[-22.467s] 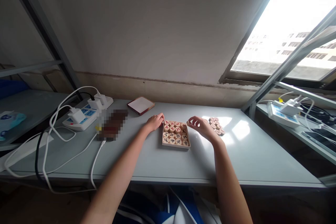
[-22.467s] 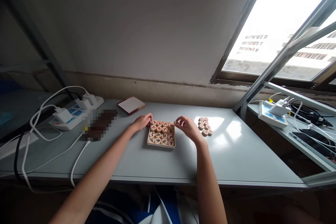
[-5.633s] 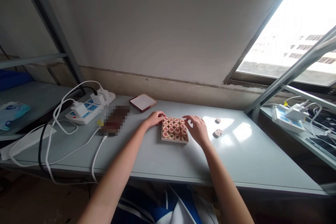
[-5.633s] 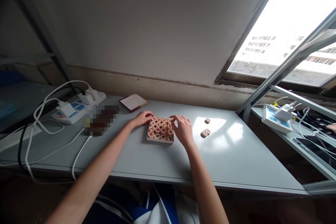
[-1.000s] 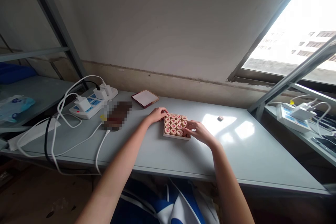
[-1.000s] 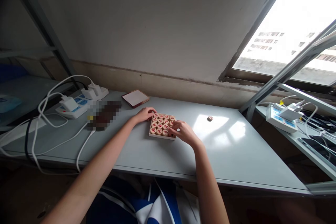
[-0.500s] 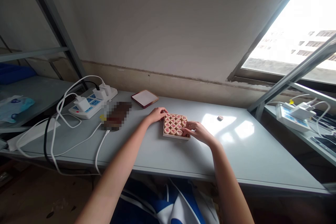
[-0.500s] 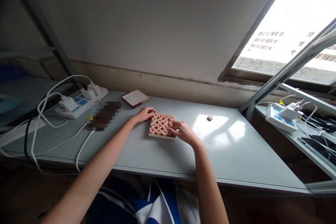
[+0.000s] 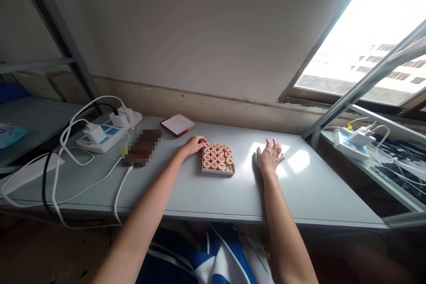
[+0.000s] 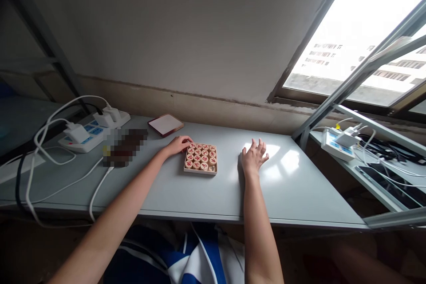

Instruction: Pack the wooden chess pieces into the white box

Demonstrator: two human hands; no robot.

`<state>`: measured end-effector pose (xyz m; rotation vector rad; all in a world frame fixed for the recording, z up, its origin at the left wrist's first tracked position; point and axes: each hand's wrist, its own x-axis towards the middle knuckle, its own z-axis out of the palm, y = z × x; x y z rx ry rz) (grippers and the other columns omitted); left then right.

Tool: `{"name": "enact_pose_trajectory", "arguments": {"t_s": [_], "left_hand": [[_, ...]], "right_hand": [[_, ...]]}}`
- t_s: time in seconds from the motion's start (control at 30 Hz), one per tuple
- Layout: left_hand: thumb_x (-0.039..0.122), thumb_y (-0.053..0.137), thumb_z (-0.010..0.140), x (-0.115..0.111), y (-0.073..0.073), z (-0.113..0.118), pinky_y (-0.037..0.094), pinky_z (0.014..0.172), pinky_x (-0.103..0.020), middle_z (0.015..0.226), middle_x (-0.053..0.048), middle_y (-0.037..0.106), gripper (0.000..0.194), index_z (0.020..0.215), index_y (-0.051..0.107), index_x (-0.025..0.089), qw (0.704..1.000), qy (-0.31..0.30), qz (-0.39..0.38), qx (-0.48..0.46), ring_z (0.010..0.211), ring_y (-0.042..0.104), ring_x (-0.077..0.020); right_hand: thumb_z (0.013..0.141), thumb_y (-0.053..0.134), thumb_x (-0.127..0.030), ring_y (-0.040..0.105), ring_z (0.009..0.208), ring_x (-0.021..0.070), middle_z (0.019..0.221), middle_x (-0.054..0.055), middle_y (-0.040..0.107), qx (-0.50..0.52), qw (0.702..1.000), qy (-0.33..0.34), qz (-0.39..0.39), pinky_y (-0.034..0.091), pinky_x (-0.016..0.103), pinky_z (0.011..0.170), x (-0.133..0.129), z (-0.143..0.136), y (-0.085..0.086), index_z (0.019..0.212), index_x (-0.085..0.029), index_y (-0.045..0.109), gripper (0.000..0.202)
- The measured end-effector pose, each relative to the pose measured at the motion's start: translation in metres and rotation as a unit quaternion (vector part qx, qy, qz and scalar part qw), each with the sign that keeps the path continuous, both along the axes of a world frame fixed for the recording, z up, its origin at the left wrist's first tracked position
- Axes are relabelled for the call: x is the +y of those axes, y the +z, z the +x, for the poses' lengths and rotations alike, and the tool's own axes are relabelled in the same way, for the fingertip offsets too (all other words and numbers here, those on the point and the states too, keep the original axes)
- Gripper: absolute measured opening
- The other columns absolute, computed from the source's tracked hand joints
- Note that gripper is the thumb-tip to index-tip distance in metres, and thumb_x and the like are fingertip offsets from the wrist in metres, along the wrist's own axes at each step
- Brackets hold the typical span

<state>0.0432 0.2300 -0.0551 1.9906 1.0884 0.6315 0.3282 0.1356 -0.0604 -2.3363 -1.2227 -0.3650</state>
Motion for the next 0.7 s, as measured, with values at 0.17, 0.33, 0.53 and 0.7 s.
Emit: {"name": "enact_pose_trajectory", "arguments": {"t_s": [0.17, 0.33, 0.53, 0.7], "left_hand": [[0.027, 0.046, 0.074, 0.000, -0.001, 0.001, 0.038, 0.049, -0.020, 0.070, -0.003, 0.062, 0.025, 0.087, 0.064, 0.016, 1.000, 0.004, 0.006, 0.000, 0.061, 0.054, -0.0140], [0.028, 0.045, 0.074, 0.001, -0.002, 0.002, 0.037, 0.047, -0.020, 0.069, -0.003, 0.061, 0.025, 0.087, 0.064, 0.016, 1.000, 0.000, -0.002, -0.005, 0.060, 0.054, -0.0139], [0.027, 0.046, 0.075, 0.002, -0.004, 0.001, 0.040, 0.054, -0.021, 0.075, -0.003, 0.064, 0.024, 0.086, 0.064, 0.016, 1.000, 0.003, 0.011, 0.002, 0.065, 0.055, -0.0144], [0.027, 0.046, 0.075, 0.002, -0.005, 0.001, 0.042, 0.059, -0.022, 0.080, -0.004, 0.065, 0.024, 0.086, 0.064, 0.016, 1.000, 0.008, 0.016, 0.003, 0.069, 0.056, -0.0148]], "right_hand": [[0.085, 0.032, -0.036, 0.022, 0.130, 0.0306, 0.141, 0.016, 0.029, 0.080, 0.992, 0.005, -0.095, 0.017, 0.061, 0.098, 0.004, 0.019, -0.015, 0.125, -0.017, 0.047, 0.047], [0.082, 0.038, -0.027, 0.044, 0.111, 0.0280, 0.121, 0.015, 0.050, 0.036, 0.996, 0.063, -0.060, 0.034, 0.044, 0.094, -0.003, 0.017, -0.007, 0.110, -0.015, 0.059, 0.037], [0.084, 0.036, -0.030, 0.042, 0.113, 0.0282, 0.121, 0.011, 0.051, -0.023, 0.994, 0.101, -0.039, 0.038, 0.043, 0.088, -0.012, -0.003, 0.010, 0.109, -0.020, 0.060, 0.036], [0.087, 0.031, -0.033, 0.018, 0.132, 0.0304, 0.143, 0.017, 0.024, 0.007, 0.996, 0.021, -0.085, 0.023, 0.056, 0.098, -0.005, 0.004, 0.000, 0.136, -0.011, 0.032, 0.054]]}}
